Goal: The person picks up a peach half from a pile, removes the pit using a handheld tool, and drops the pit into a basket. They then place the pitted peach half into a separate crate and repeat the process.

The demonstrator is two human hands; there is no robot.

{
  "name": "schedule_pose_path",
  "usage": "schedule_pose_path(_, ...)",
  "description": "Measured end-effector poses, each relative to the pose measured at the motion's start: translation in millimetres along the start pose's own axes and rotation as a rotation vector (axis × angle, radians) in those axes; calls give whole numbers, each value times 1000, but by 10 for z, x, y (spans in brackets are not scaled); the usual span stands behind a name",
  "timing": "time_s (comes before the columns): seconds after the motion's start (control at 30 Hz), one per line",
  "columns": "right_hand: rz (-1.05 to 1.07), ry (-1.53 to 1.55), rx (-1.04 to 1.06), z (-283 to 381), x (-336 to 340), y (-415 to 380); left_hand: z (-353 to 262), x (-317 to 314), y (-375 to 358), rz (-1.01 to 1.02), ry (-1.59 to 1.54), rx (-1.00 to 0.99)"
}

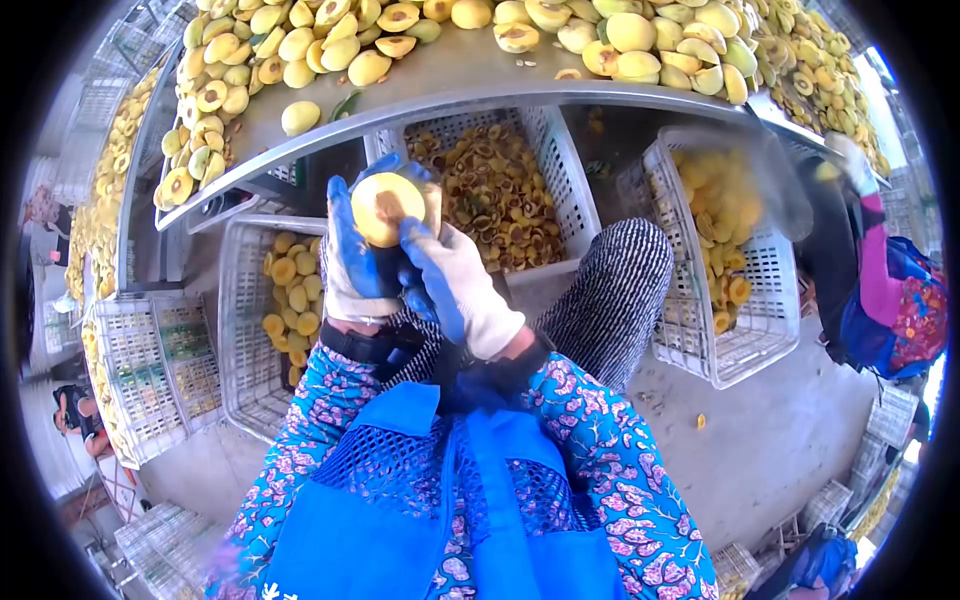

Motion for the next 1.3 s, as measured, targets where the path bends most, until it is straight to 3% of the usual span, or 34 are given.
schedule_pose_path(0.03, 38, -94, 15, -19, 26, -28, 6, 78, 38, 21, -106, 15)
schedule_pose_path(0.1, -102, -555, 198, 9, 131, -88, 6, 267, 122, 38, -160, 2)
schedule_pose_path(0.13, -175, -941, 318, 46, 197, -104, -3, 316, 108, 34, -151, 9)
schedule_pose_path(0.27, -72, -1324, 434, 189, 100, -345, 15, 329, 67, 17, -80, 53)
schedule_pose_path(0.33, -64, -1334, 444, 144, 124, -332, 12, 280, 48, 7, -47, 33)
schedule_pose_path(0.43, -52, -1301, 430, 106, 131, -328, -43, 202, -24, 23, 308, -114)
schedule_pose_path(0.53, -85, -1145, 305, 134, 113, -333, -47, 205, 1, 71, 160, -99)
schedule_pose_path(0.6, -128, -868, 137, 153, 95, -364, -92, 175, -26, 89, 642, -443)
schedule_pose_path(0.67, -128, -720, 206, 97, 114, -250, -95, 32, -115, 132, 1003, -668)
schedule_pose_path(0.77, -194, -601, 237, 41, 221, -97, -123, -126, -247, 210, 1073, -635)
schedule_pose_path(0.83, -216, -516, 150, 90, 238, -105, -41, 86, -149, 195, 672, -259)
schedule_pose_path(0.9, -292, -929, 374, 96, 319, -19, 28, 282, -100, 19, 278, 135)
schedule_pose_path(0.93, -293, -1060, 424, 139, 275, -58, 9, 202, -139, -195, 567, 107)
schedule_pose_path(0.97, -294, -1191, 477, 170, 245, -72, 34, 283, -104, -184, 670, 147)
schedule_pose_path(1.1, -321, -1232, 554, 197, 241, 4, 183, 374, -34, -146, 535, 40)
schedule_pose_path(1.13, -334, -1264, 743, 181, 248, 25, 207, 378, -22, -184, 459, 45)
schedule_pose_path(1.17, -304, -972, 624, 182, 294, 39, 220, 389, -13, -223, 385, 47)
schedule_pose_path(1.23, -222, -392, 376, 247, 271, -3, 226, 381, 38, -95, 164, 37)
schedule_pose_path(1.3, -226, -318, 333, 332, 312, -127, 142, 274, 19, -110, 98, -5)
Point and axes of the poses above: each hand's wrist, its own y-axis towards the middle knuckle, its own x-axis out of the back of the hand, z = x × y, the point moved 3 cm from there along y, towards the middle knuckle, and after that the axes turned 4 degrees about -y, right-handed, at the moved point
